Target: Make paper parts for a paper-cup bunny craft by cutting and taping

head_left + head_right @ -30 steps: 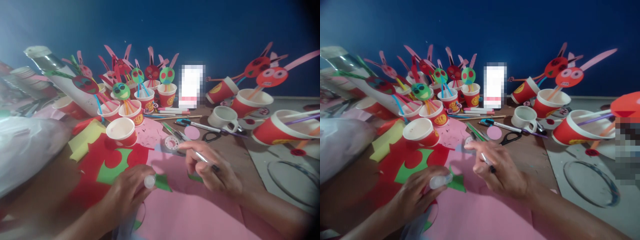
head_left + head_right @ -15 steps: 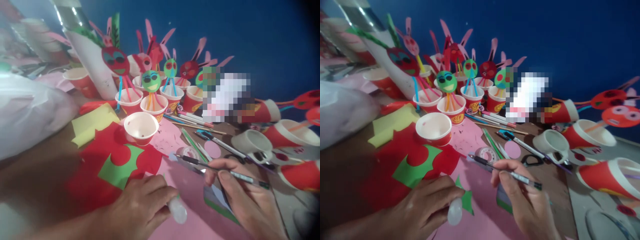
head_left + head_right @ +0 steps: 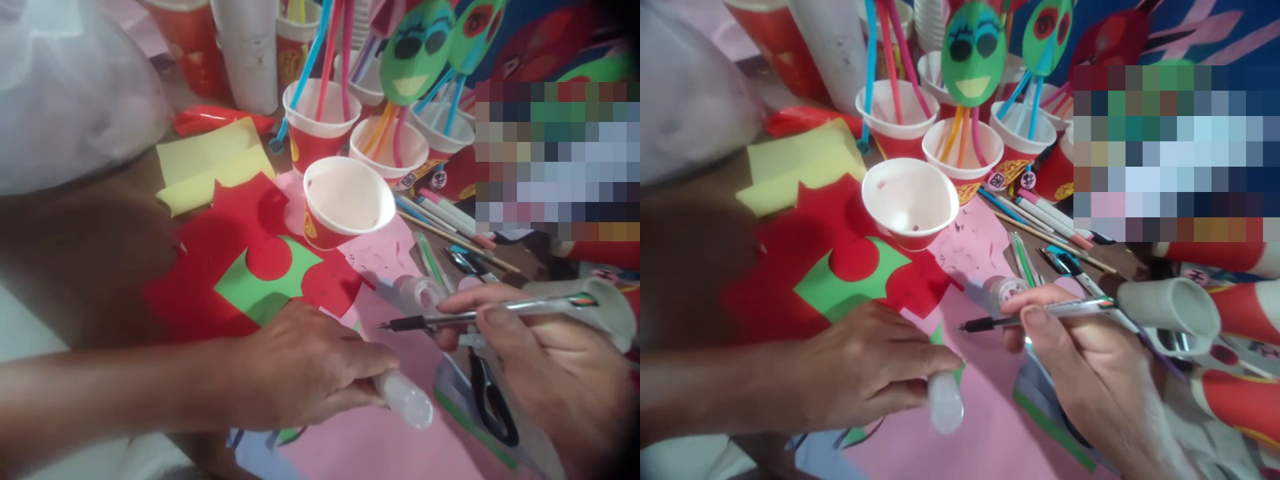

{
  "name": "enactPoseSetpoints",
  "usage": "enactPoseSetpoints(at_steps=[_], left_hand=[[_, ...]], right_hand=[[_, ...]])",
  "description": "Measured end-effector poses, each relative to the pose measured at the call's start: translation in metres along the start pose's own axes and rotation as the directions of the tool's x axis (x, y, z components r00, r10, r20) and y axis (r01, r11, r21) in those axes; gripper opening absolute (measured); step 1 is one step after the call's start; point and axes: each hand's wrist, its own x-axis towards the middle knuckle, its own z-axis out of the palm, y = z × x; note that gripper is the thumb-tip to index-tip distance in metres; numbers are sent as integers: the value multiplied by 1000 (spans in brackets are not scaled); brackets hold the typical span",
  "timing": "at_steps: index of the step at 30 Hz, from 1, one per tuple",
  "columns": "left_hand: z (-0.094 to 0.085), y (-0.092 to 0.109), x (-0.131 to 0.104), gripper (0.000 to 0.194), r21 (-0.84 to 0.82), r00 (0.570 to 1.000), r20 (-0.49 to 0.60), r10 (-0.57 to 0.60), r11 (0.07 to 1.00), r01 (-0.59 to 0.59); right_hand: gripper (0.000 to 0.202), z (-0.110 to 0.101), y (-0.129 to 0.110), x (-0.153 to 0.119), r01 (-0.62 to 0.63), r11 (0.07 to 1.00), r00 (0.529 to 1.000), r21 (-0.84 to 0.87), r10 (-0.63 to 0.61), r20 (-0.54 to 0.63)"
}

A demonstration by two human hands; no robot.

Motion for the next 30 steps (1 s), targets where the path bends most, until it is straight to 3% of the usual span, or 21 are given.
enactPoseSetpoints(at_steps=[8,13,18,21,30], left_hand=[[0,1,1,21,87,999,-24,24,996,-22],[-1,3,0,21,124,999,-35,20,992,-16],[-2,4,0,22,165,998,-44,41,986,-33],[-2,4,0,23,167,999,-22,30,986,-26],[4,1,-1,24,134,999,-33,9,991,-5]], right_hand=[[29,18,-14,21,-3,994,989,113,-14,148],[41,26,-19,31,-37,981,955,189,-22,297],[41,36,-18,33,43,986,933,163,-98,346],[41,40,-17,35,54,981,897,185,-129,423],[35,42,-35,45,427,903,742,50,-382,551]])
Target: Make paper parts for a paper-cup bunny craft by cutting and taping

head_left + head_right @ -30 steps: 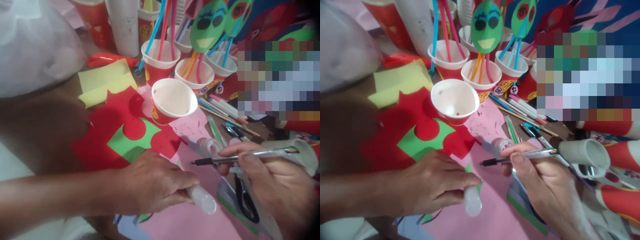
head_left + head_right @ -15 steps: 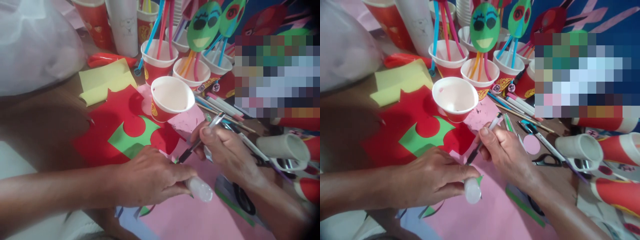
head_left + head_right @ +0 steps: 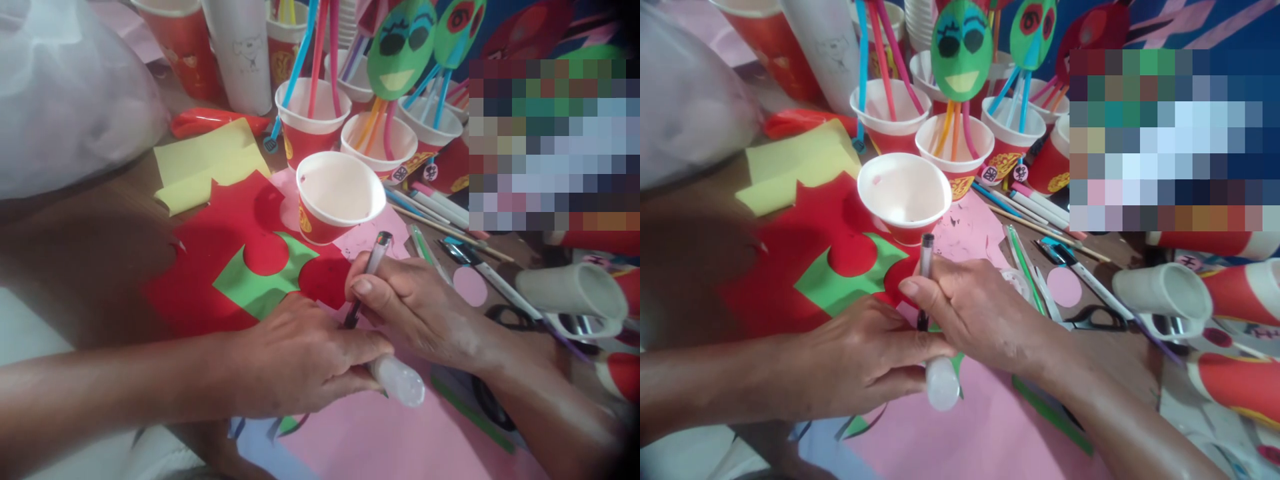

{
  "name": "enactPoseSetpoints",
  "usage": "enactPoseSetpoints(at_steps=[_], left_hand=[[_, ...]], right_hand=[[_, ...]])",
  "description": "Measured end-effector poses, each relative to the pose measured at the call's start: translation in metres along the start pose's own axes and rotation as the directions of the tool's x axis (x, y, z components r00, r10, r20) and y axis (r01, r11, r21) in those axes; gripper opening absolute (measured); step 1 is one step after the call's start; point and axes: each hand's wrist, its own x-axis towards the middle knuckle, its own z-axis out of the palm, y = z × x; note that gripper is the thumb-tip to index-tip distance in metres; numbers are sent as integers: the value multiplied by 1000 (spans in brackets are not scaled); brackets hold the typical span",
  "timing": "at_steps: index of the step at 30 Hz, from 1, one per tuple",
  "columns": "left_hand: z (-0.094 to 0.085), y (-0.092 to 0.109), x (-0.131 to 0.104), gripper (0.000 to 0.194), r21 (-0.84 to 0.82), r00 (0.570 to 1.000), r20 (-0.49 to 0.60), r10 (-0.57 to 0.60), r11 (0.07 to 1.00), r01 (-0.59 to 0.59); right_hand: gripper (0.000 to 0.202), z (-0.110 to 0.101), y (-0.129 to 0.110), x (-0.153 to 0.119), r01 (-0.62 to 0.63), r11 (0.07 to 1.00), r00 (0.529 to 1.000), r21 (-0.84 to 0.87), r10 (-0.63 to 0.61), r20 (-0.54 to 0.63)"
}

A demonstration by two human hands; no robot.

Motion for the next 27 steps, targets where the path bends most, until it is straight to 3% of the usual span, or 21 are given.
enactPoseSetpoints(at_steps=[10,19,27], left_hand=[[-1,0,0,21,-52,1000,24,-11,999,12],[-1,0,-1,16,-167,999,28,-32,985,36],[-7,3,6,13,-131,1000,19,-15,991,18]], right_hand=[[35,-8,0,-1,51,989,991,-139,-67,-114],[40,-7,8,-17,-52,994,985,-92,36,-169],[29,9,5,-47,-30,996,923,-87,-6,-385]])
